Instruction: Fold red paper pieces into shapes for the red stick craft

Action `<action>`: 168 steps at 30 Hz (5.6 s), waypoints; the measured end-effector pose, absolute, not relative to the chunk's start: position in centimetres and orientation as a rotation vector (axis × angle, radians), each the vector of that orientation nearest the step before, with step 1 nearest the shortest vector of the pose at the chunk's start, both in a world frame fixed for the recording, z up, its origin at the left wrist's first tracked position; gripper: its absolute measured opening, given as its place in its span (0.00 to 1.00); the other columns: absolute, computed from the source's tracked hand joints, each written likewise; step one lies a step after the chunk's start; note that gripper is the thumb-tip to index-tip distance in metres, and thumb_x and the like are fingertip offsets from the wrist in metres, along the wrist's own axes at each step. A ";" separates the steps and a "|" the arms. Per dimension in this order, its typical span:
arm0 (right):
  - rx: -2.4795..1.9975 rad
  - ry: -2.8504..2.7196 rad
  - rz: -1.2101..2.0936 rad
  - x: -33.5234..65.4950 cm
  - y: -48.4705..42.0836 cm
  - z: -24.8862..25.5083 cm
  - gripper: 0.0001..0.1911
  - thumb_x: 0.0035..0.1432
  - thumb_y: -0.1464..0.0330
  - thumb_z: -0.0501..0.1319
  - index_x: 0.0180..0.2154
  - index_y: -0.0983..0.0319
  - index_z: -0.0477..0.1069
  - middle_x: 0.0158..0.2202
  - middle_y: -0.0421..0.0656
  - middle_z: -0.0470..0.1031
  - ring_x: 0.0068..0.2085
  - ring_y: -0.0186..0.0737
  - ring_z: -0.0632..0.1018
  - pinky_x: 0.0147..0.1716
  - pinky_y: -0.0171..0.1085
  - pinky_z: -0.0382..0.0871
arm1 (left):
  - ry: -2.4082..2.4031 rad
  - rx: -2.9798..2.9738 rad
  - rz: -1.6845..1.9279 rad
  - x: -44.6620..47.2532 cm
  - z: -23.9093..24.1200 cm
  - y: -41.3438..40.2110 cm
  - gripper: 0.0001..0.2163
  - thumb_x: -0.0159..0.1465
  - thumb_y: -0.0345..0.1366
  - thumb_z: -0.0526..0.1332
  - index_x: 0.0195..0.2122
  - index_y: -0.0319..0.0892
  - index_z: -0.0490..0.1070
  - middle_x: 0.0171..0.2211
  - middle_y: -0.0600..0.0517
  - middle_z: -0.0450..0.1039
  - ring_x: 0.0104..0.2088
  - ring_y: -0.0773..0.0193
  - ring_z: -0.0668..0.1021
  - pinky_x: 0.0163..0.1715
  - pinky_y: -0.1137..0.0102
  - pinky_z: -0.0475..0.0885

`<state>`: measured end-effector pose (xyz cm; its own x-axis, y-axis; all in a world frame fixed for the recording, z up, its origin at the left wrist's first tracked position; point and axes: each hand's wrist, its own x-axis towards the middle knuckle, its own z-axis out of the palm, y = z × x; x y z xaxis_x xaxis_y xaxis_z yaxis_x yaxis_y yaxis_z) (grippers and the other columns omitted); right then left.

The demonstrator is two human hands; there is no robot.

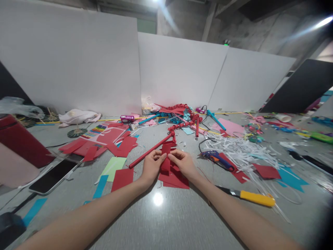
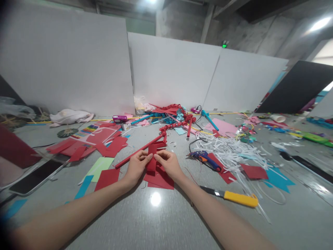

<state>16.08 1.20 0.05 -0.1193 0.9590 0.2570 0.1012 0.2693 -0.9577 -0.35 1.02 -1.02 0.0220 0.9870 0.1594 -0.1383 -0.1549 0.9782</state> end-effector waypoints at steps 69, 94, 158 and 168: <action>-0.941 -1.354 0.961 16.3 1.3 0.2 0.16 0.60 0.58 0.67 0.45 0.61 0.76 0.31 0.40 0.75 0.28 0.36 0.74 0.29 0.34 0.68 | 0.906 1.061 1.414 -0.4 -1.1 1.1 0.23 0.60 0.46 0.70 0.54 0.40 0.77 0.41 0.44 0.82 0.40 0.58 0.82 0.40 0.67 0.76; -0.959 -1.259 0.970 16.6 1.6 0.0 0.17 0.59 0.55 0.68 0.39 0.63 0.79 0.24 0.40 0.77 0.26 0.38 0.75 0.30 0.36 0.70 | 1.026 1.415 1.526 -0.3 0.1 0.3 0.21 0.54 0.36 0.73 0.50 0.47 0.78 0.54 0.44 0.73 0.56 0.51 0.72 0.55 0.62 0.67; -0.893 -1.418 0.971 16.5 1.1 0.3 0.17 0.56 0.58 0.71 0.45 0.60 0.78 0.39 0.43 0.81 0.35 0.39 0.80 0.36 0.36 0.74 | 0.852 1.274 1.311 -0.5 0.5 0.2 0.21 0.62 0.46 0.69 0.53 0.43 0.71 0.35 0.51 0.76 0.31 0.65 0.77 0.34 0.72 0.72; -0.909 -1.370 1.037 16.2 0.8 0.7 0.17 0.55 0.58 0.71 0.43 0.60 0.78 0.32 0.41 0.80 0.29 0.38 0.79 0.31 0.35 0.74 | 0.948 1.259 1.378 -0.6 -0.4 0.9 0.17 0.58 0.46 0.71 0.42 0.40 0.76 0.33 0.50 0.78 0.29 0.66 0.77 0.33 0.72 0.72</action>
<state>16.20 0.84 0.66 -0.0664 0.9465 0.3158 -0.0467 0.3132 -0.9485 -0.60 0.93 -0.36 0.0431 0.9787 0.2009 -0.1622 -0.1916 0.9680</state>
